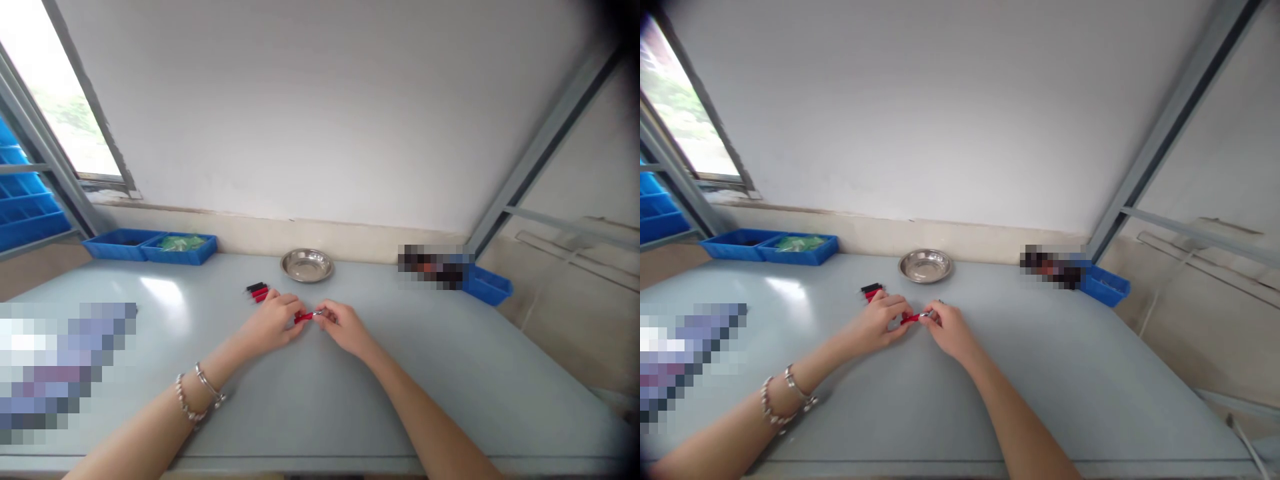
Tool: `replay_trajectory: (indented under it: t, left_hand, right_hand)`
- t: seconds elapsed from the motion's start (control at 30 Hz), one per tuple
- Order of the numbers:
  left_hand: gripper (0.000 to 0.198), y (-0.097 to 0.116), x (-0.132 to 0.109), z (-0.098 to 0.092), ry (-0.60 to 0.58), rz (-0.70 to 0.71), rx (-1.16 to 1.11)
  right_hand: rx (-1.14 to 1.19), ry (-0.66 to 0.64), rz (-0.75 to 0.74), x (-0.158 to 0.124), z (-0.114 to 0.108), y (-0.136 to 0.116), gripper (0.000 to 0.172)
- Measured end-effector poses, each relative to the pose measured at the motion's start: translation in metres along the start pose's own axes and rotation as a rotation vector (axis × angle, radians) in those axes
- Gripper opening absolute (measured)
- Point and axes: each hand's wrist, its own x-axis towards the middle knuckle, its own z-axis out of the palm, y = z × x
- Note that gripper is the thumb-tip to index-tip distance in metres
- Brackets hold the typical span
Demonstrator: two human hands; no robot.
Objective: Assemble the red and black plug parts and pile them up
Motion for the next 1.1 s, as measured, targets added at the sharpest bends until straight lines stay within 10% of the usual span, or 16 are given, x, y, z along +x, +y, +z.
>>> replay_trajectory:
  t: [0.8,1.1]
  left_hand:
    - [0.016,0.002,0.0,0.001,-0.025,0.035,-0.012]
    - [0.018,0.001,0.0,-0.001,-0.023,0.015,-0.004]
  right_hand:
    - [-0.194,0.011,-0.099,-0.002,-0.001,0.0,0.034]
    - [-0.091,-0.016,-0.096,-0.001,-0.003,-0.001,0.013]
